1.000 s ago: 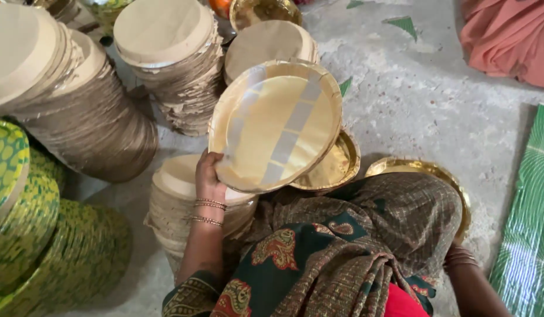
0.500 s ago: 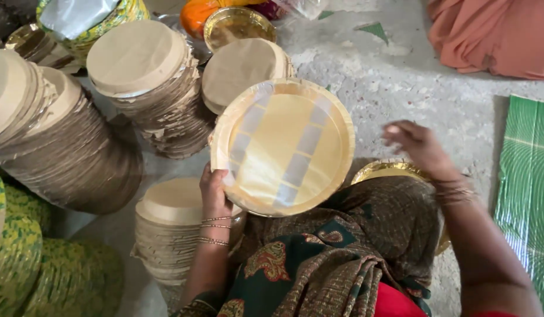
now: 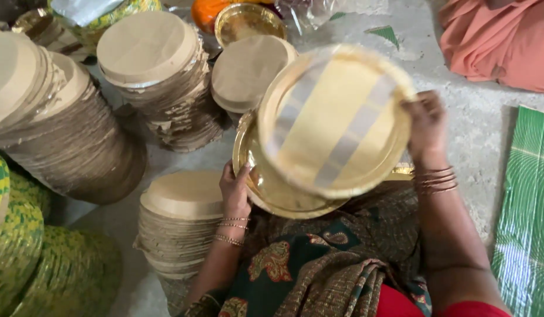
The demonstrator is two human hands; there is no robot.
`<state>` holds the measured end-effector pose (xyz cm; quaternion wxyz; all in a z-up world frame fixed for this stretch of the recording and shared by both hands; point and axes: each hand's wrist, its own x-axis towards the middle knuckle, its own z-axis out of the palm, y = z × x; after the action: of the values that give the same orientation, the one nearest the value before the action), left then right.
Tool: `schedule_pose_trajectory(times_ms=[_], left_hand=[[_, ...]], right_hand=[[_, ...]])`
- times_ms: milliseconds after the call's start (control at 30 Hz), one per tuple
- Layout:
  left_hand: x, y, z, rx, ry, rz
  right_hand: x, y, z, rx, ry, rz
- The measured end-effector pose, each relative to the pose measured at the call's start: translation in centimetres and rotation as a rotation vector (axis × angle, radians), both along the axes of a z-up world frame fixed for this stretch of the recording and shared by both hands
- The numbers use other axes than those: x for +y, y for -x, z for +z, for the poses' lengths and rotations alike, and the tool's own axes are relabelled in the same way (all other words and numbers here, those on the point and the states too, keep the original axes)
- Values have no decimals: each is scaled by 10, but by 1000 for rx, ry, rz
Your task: The person sits on the floor and separates foil-lined disposable plates one at a time from a pile, aligns each plate, and builds stacks. They then wrap completed stacks with paper strips to hold them together and set the wrapped stacks aside.
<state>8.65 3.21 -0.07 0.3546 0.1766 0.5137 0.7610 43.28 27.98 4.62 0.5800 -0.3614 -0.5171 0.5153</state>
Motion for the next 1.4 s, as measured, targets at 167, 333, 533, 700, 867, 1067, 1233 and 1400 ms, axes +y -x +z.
schedule_pose_trajectory(times_ms=[167, 333, 533, 700, 867, 1067, 1233, 1400], left_hand=[[-2, 13, -6, -19, -41, 27], [-13, 42, 11, -66, -107, 134], [30, 34, 33, -118, -117, 83], [70, 16, -36, -21, -22, -11], [83, 5, -72, -60, -2, -123], [87, 9, -49, 65, 54, 2], [102, 29, -76, 88, 95, -37], [103, 32, -129, 319, 251, -61]], right_hand=[[8, -44, 21, 433, -99, -166], [15, -75, -2, 413, -227, -218], [23, -21, -54, 407, 69, 19], [-26, 38, -8, 377, 332, 104], [-31, 44, -13, -215, 251, 109], [-24, 54, 8, 148, 622, 254], [5, 50, -39, -254, 427, 327], [47, 44, -131, -679, 492, 361]])
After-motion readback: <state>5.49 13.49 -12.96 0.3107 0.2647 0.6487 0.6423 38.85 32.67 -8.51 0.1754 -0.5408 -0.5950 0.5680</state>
